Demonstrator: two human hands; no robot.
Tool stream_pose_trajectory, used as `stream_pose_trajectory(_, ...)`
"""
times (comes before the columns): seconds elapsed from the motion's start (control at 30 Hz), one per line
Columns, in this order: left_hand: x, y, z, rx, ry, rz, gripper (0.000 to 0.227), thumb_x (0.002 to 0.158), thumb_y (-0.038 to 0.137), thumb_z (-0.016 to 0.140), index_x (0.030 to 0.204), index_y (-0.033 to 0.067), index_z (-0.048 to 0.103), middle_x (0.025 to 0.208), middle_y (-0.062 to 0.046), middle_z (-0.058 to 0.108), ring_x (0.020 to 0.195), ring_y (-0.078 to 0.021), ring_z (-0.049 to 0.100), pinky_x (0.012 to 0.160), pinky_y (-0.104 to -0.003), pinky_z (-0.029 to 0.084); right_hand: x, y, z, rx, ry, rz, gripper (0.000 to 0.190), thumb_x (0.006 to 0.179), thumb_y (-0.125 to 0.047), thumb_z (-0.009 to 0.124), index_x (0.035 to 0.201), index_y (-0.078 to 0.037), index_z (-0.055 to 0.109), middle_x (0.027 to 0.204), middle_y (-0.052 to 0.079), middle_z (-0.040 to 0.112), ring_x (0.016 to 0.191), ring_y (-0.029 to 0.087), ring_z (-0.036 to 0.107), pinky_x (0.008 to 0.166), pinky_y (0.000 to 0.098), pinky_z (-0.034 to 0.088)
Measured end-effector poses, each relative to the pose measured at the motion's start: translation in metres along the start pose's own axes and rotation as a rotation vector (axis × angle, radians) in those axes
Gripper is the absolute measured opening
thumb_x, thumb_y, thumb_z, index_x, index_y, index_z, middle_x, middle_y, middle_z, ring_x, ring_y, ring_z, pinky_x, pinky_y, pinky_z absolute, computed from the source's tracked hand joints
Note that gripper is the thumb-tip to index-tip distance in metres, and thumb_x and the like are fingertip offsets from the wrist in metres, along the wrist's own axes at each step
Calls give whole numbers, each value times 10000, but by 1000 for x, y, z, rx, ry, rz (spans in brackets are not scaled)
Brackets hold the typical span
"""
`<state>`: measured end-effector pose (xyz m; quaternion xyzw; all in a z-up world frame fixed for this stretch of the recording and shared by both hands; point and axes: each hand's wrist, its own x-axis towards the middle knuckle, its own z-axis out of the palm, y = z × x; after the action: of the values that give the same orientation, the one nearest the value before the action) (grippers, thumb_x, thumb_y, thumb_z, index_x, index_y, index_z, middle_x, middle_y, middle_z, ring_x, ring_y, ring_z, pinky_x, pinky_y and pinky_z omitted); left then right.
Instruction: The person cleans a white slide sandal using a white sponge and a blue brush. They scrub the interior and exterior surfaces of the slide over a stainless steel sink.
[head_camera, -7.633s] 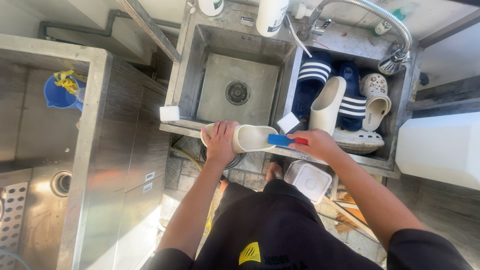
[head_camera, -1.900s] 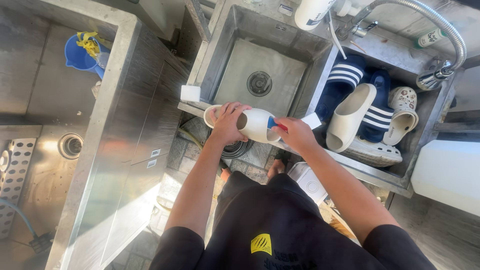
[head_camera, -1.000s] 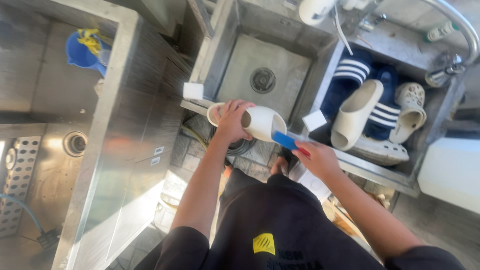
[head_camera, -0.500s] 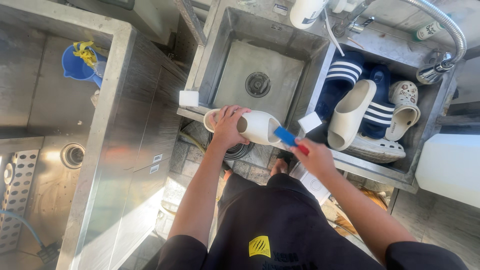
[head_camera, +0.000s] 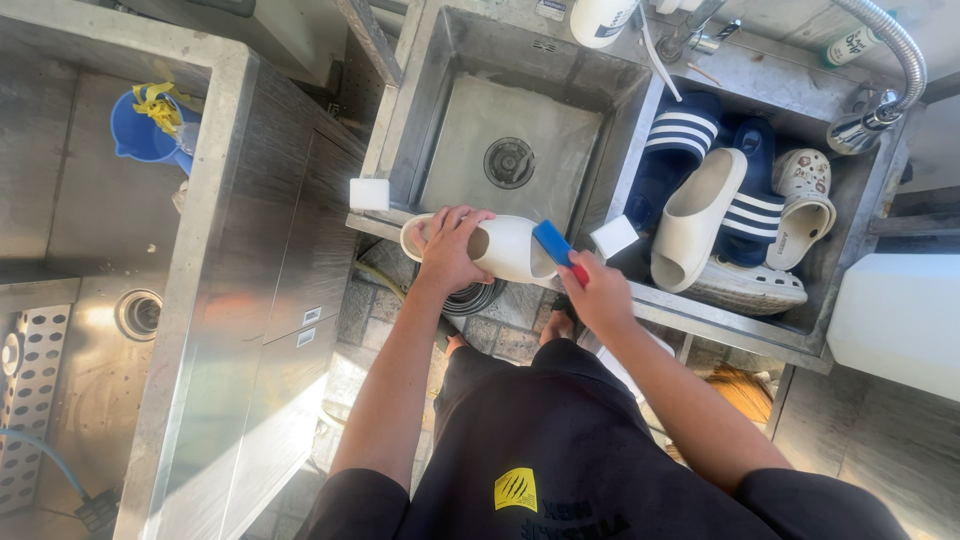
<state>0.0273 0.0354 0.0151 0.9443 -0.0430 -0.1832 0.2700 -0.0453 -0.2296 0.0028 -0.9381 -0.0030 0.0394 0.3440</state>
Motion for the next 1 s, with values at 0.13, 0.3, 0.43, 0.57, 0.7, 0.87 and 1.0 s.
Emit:
stream_pose_trajectory(0.13,2,4,-1,5,-25,-37,1083,340,260,1017,1307,397,549,1449,57,474,1452,-215,312,1163,-623,116,-27,-6,0,63,-10,-62,302,930,-342,717,1127,-112,707,860,152,744,761,365,724,654,430,561)
stream_pose_trajectory(0.3,-2,-1,0,3,-2,6,1062,367,256,1015,1314,386,553,1452,54,479,1462,-222,311,1163,-626,122,-12,-1,-25,-6,-157,-46,331,857,-392,760,1090,-157,756,812,128,742,728,349,725,644,428,558)
stream_pose_trajectory(0.43,1,0,0,22,-24,6,1080,356,254,1019,1318,384,545,1450,63,477,1459,-215,306,1155,-629,117,43,-6,-8,8,-247,-274,328,857,-379,767,1095,-155,764,851,128,741,767,355,713,667,426,548)
stream_pose_trajectory(0.57,2,-1,-2,15,-28,2,1081,347,259,1019,1312,387,549,1441,75,488,1458,-207,314,1164,-617,127,60,0,9,63,-399,-137,305,865,-306,756,1133,-160,748,842,127,743,786,331,725,698,406,548)
stream_pose_trajectory(0.7,-1,-2,2,9,4,12,1108,326,263,1019,1320,389,548,1445,73,485,1448,-207,323,1159,-619,130,53,21,-24,255,-572,-32,361,894,-223,712,1255,-215,712,933,114,765,821,296,738,788,386,554)
stream_pose_trajectory(0.87,0,-2,0,24,2,19,1103,334,260,1018,1322,386,544,1426,69,494,1445,-204,330,1157,-624,133,59,15,-21,-2,-576,-234,444,954,-146,663,1384,-254,684,957,164,681,880,328,651,805,425,499)
stream_pose_trajectory(1.0,-2,-3,3,4,20,27,1101,324,252,1014,1315,377,553,1430,68,497,1445,-206,337,1149,-630,139,62,16,13,211,-512,-253,382,970,-115,649,1332,-236,668,1019,126,683,896,293,677,798,402,524)
